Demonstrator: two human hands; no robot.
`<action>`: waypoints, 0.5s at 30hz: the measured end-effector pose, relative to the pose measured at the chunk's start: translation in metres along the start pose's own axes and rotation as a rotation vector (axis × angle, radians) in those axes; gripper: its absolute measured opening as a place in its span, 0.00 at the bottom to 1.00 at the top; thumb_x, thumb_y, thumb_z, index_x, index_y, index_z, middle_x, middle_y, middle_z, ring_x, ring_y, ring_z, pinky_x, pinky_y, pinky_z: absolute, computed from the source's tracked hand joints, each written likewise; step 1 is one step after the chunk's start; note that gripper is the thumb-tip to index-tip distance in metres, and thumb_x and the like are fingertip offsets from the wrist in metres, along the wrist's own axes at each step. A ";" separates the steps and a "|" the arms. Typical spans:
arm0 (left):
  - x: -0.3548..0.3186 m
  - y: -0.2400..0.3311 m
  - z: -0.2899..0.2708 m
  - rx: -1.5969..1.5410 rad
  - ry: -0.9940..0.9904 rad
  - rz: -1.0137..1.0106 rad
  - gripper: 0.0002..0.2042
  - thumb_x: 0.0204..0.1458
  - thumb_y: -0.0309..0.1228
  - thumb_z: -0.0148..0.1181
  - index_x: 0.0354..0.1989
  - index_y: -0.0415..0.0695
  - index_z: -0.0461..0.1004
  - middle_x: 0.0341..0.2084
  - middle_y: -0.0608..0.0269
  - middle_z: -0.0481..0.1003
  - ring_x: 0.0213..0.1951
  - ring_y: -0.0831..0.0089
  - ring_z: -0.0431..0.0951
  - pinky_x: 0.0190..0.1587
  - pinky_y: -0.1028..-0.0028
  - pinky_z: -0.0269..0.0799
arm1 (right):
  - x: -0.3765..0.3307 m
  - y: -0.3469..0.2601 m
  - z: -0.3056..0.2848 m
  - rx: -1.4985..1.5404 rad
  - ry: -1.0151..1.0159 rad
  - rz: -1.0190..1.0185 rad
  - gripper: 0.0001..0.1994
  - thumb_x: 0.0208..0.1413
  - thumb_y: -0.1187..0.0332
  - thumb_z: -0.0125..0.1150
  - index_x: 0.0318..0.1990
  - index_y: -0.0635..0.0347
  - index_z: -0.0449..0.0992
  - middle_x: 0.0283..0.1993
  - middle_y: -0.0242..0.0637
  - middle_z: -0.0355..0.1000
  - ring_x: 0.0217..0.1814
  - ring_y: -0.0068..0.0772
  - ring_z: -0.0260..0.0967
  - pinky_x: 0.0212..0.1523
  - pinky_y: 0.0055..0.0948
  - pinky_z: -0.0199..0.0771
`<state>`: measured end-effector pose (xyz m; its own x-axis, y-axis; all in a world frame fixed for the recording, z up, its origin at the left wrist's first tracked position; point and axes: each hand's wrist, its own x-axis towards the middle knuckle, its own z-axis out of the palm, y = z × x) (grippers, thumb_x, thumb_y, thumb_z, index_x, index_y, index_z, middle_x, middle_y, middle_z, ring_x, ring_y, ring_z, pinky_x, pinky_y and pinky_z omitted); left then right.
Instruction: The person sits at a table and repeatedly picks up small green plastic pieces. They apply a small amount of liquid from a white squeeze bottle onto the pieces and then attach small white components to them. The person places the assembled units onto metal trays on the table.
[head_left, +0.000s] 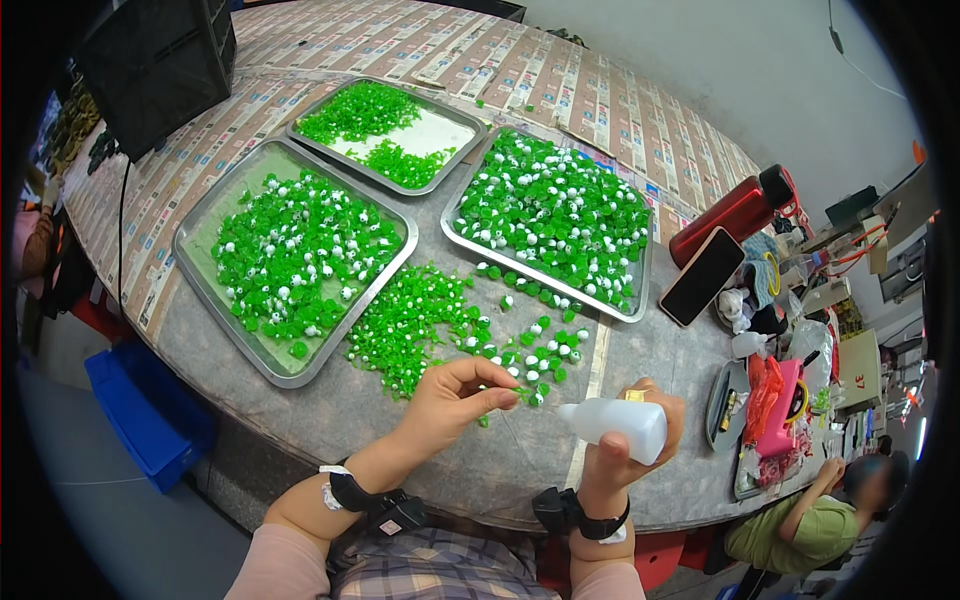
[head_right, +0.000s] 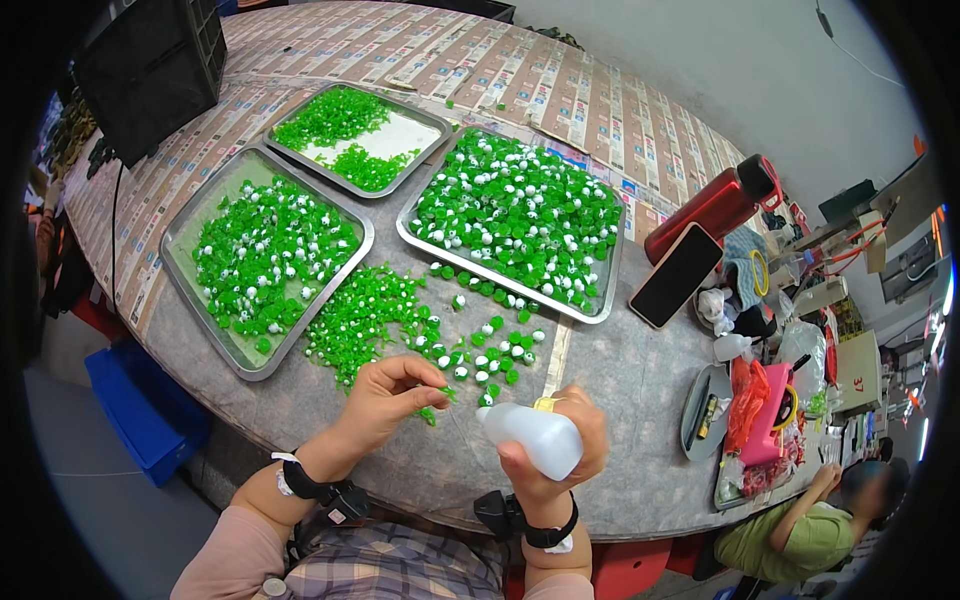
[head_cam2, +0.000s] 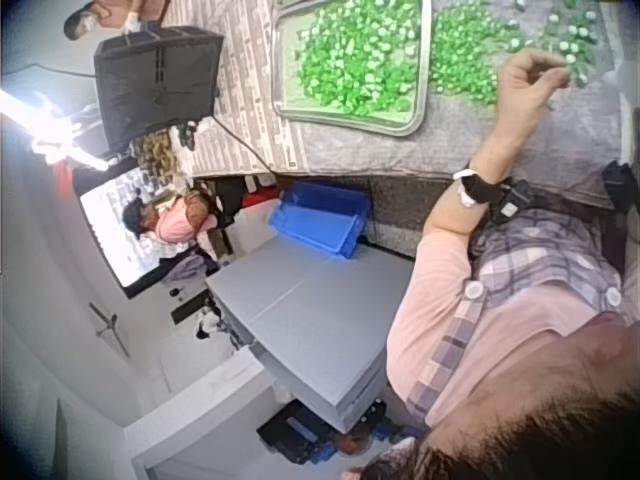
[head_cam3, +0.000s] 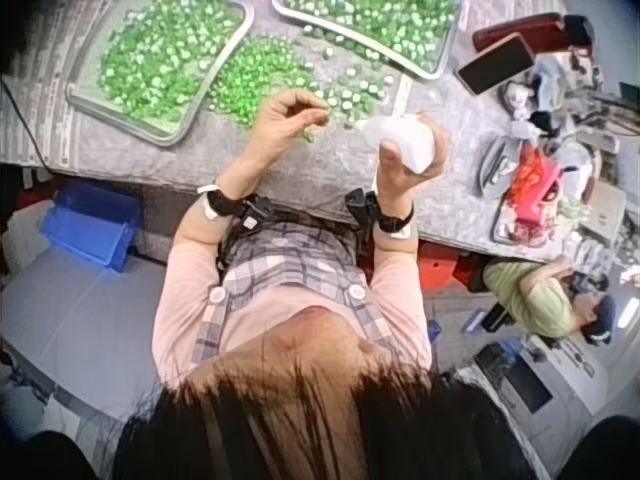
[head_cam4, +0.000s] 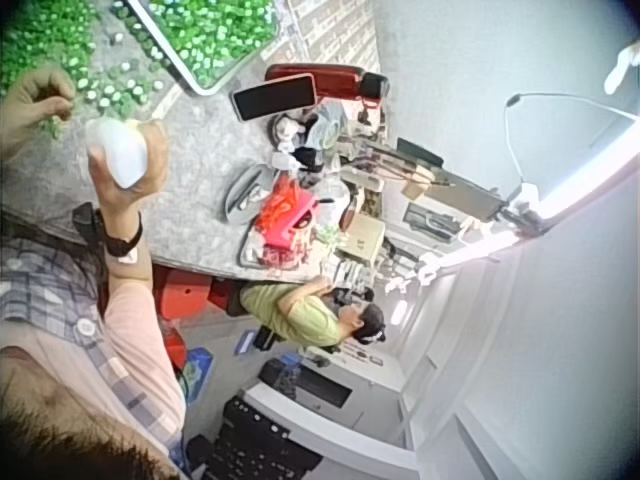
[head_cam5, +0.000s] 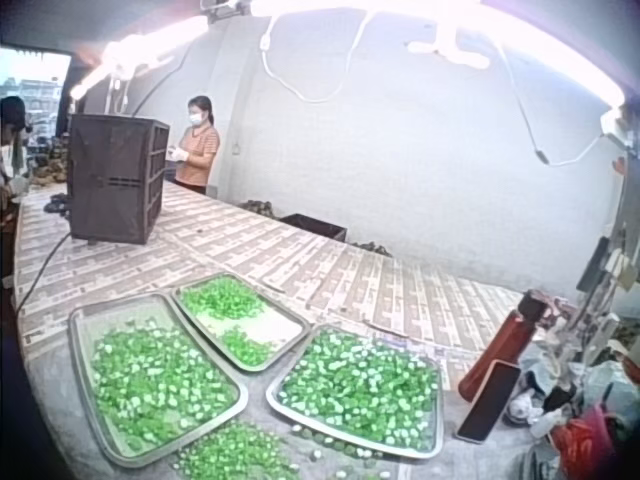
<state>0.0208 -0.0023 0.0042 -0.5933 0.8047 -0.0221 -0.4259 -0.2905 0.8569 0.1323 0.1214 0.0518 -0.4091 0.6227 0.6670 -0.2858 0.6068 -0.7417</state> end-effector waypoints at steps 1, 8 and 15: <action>0.000 0.000 0.000 0.000 -0.005 0.002 0.05 0.44 0.22 0.54 0.30 0.38 0.70 0.26 0.64 0.72 0.29 0.81 0.71 0.33 0.83 0.68 | 0.000 0.000 0.001 -0.016 0.000 -0.018 0.26 0.30 0.49 0.66 0.28 0.61 0.64 0.21 0.29 0.60 0.19 0.25 0.55 0.20 0.23 0.55; -0.001 -0.002 -0.001 -0.003 -0.001 0.027 0.05 0.43 0.22 0.54 0.30 0.38 0.70 0.26 0.64 0.72 0.29 0.81 0.71 0.33 0.83 0.68 | 0.002 0.002 0.001 -0.124 0.062 -0.096 0.26 0.32 0.49 0.64 0.30 0.62 0.64 0.21 0.30 0.60 0.22 0.24 0.56 0.21 0.22 0.57; -0.001 0.000 -0.003 -0.039 0.106 0.003 0.05 0.44 0.24 0.55 0.30 0.39 0.70 0.23 0.65 0.72 0.27 0.81 0.71 0.32 0.82 0.66 | 0.042 0.032 -0.043 -0.134 0.075 0.321 0.17 0.43 0.67 0.58 0.38 0.65 0.61 0.27 0.31 0.62 0.31 0.21 0.61 0.30 0.21 0.62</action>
<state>0.0196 -0.0039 0.0025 -0.6629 0.7449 -0.0756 -0.4487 -0.3144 0.8366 0.1436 0.1881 0.0588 -0.3937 0.8236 0.4083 -0.0346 0.4306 -0.9019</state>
